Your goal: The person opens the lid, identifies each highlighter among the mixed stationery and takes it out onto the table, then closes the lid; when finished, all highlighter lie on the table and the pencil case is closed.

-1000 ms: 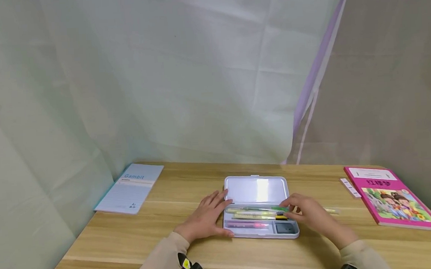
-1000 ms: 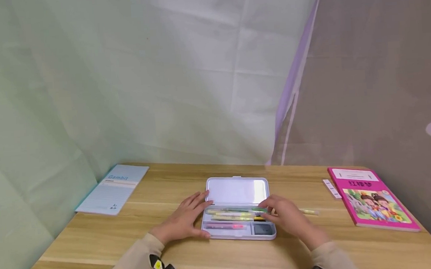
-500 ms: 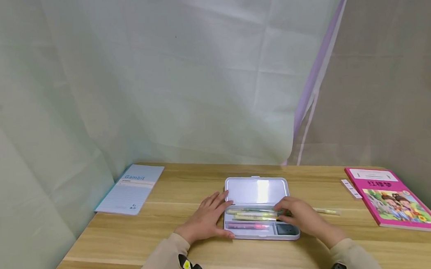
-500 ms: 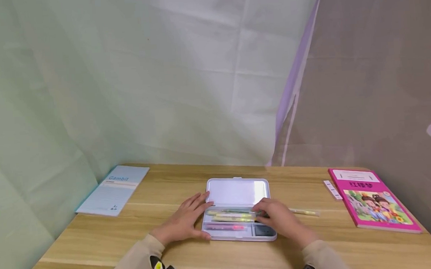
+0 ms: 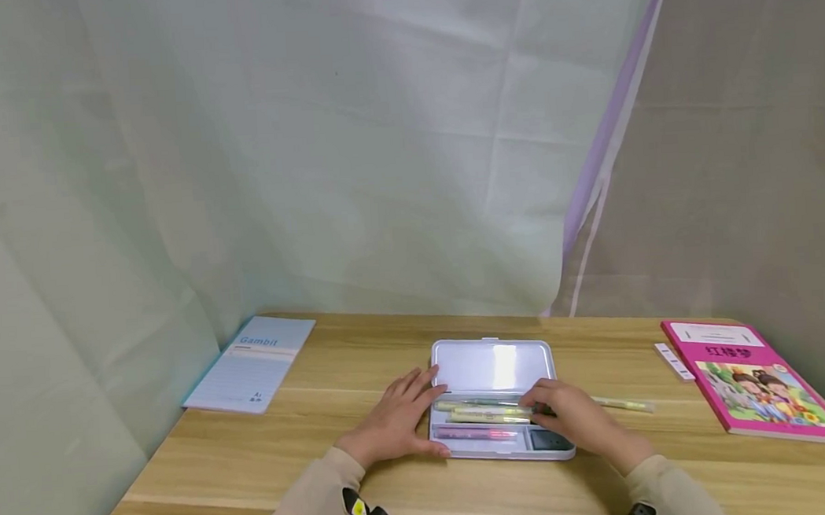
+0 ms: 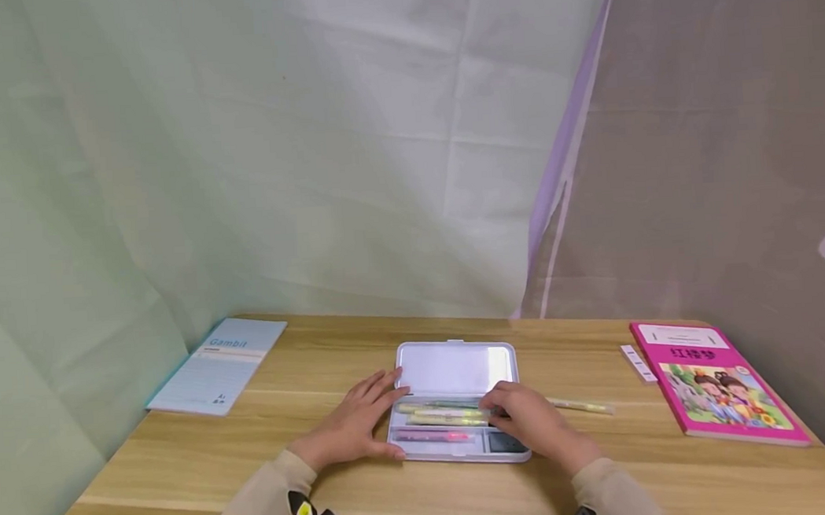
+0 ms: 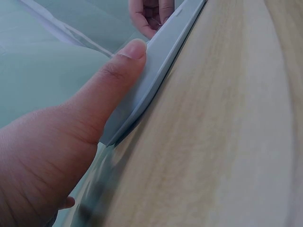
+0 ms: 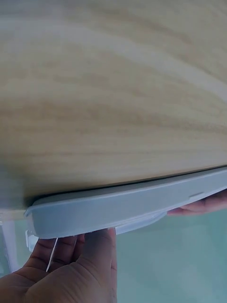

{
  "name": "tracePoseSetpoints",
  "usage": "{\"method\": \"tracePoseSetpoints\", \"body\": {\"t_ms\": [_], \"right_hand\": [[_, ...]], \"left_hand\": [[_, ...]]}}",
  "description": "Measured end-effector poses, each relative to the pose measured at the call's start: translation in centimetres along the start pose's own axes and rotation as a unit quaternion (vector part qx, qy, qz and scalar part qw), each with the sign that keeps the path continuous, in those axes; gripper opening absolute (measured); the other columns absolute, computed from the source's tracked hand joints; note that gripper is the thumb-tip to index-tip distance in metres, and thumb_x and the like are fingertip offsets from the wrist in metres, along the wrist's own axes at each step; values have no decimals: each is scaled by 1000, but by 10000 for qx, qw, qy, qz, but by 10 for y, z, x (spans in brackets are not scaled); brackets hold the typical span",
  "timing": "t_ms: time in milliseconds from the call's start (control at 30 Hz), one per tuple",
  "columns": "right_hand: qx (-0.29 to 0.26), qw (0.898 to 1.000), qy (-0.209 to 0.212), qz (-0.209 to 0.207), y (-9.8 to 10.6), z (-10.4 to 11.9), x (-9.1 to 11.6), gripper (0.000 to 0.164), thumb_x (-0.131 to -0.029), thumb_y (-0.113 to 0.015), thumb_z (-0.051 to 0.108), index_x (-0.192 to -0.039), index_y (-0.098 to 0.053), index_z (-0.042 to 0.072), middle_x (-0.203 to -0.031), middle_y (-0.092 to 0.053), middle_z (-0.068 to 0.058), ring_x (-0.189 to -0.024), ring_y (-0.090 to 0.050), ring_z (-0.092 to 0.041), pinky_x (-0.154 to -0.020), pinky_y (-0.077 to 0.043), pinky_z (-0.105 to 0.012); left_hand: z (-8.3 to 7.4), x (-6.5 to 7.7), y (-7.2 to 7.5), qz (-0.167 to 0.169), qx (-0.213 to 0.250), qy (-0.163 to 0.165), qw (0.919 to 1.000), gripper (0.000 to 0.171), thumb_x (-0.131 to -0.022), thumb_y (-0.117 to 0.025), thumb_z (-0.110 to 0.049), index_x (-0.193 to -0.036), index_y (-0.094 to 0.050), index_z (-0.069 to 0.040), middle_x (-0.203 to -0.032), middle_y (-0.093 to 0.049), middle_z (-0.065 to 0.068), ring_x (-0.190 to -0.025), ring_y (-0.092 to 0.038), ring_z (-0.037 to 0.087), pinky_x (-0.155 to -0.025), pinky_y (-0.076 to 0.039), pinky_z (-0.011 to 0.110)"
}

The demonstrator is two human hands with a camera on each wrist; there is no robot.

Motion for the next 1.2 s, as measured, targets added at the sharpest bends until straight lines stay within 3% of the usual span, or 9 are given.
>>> {"method": "tracePoseSetpoints", "body": {"t_ms": [600,933,1200], "right_hand": [[-157,9989,-171,-407,-2,-5,2,13,-78,-74,2,-89,-70,8,-83,-64,4,-74,-60,-5,-66,-54,-21],[-209,9973,-121,-696,6,-7,3,16,-77,-74,-1,-89,-70,7,-81,-63,4,-73,-58,-3,-64,-53,-20],[-375,9952,-349,-833,18,-7,6,15,-80,-71,-3,-92,-70,7,-82,-63,3,-73,-56,-3,-62,-52,-19]], "left_hand": [[-2,1,0,-44,61,-65,10000,96,-71,-70,-66,-147,-38,-17,-162,-19,7,-146,-23,39,-116,-25,57],[0,0,0,35,53,16,10000,97,-71,-68,-69,-148,-36,-19,-163,-16,4,-147,-21,36,-117,-24,56],[1,1,0,22,170,-9,9999,97,-72,-69,-67,-149,-35,-19,-163,-15,4,-147,-21,37,-117,-24,57]]}}
Point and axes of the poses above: each hand's wrist, its own x-axis away from the middle knuckle, its own y-axis out of the back of the hand, z = x × y, the point moved 2 cm from there along -x, towards the middle knuckle
